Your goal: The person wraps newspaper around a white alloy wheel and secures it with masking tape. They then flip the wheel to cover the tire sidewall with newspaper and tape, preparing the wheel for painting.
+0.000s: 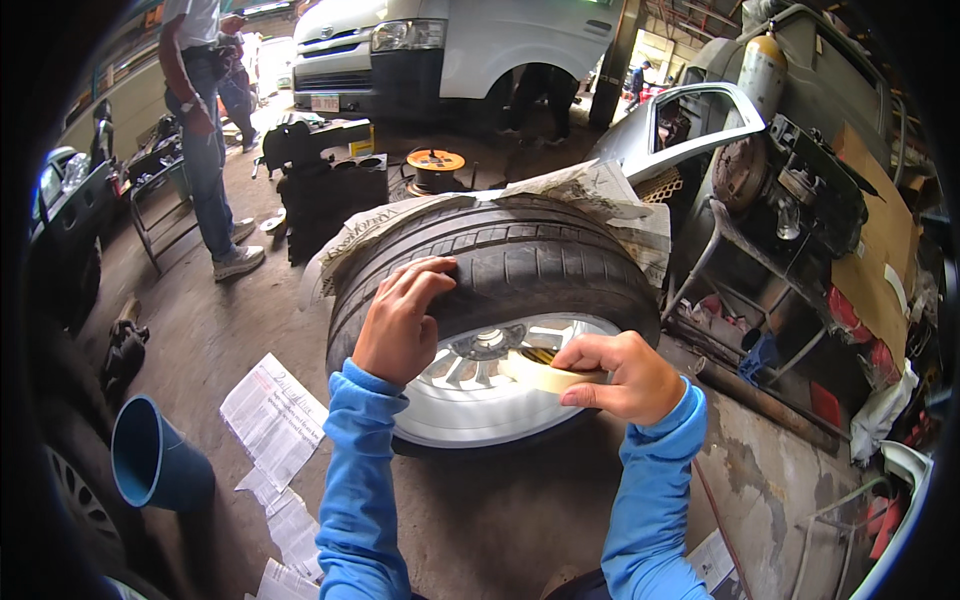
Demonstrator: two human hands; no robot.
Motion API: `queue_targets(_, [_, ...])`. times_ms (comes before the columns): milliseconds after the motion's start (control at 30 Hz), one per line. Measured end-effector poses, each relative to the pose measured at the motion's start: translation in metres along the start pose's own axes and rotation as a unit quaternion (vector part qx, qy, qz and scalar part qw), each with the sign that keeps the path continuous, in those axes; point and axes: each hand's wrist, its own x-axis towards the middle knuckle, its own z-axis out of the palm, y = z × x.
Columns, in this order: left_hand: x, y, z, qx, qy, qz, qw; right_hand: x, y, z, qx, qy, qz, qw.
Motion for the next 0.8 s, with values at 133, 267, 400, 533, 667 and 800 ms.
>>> queue_targets(133, [0.001, 0.007, -0.010, -0.048, -0.071, -0.005, 0.996, 0.003, -0.002, 0.002, 0.017, 0.061, -0.021, 0.998])
queue_targets(267, [0.001, 0.005, -0.022, -0.126, -0.114, -0.013, 0.985, 0.013, -0.010, 0.016, 0.019, 0.079, 0.018, 0.997])
queue_targets(400, [0.001, 0.001, -0.024, -0.183, -0.127, -0.014, 0.975, 0.021, -0.020, 0.028, -0.027, 0.089, 0.003, 0.996])
queue_targets(533, [0.000, 0.000, -0.017, -0.171, -0.101, -0.010, 0.980, 0.024, -0.027, 0.036, -0.073, 0.099, 0.003, 0.992])
queue_targets(667, [0.000, -0.003, -0.013, -0.185, -0.091, -0.014, 0.978, 0.027, -0.025, 0.046, -0.097, 0.120, -0.001, 0.988])
queue_targets(800, [-0.001, -0.007, -0.013, -0.158, -0.107, 0.001, 0.982, 0.028, -0.022, 0.051, -0.117, 0.147, -0.016, 0.982])
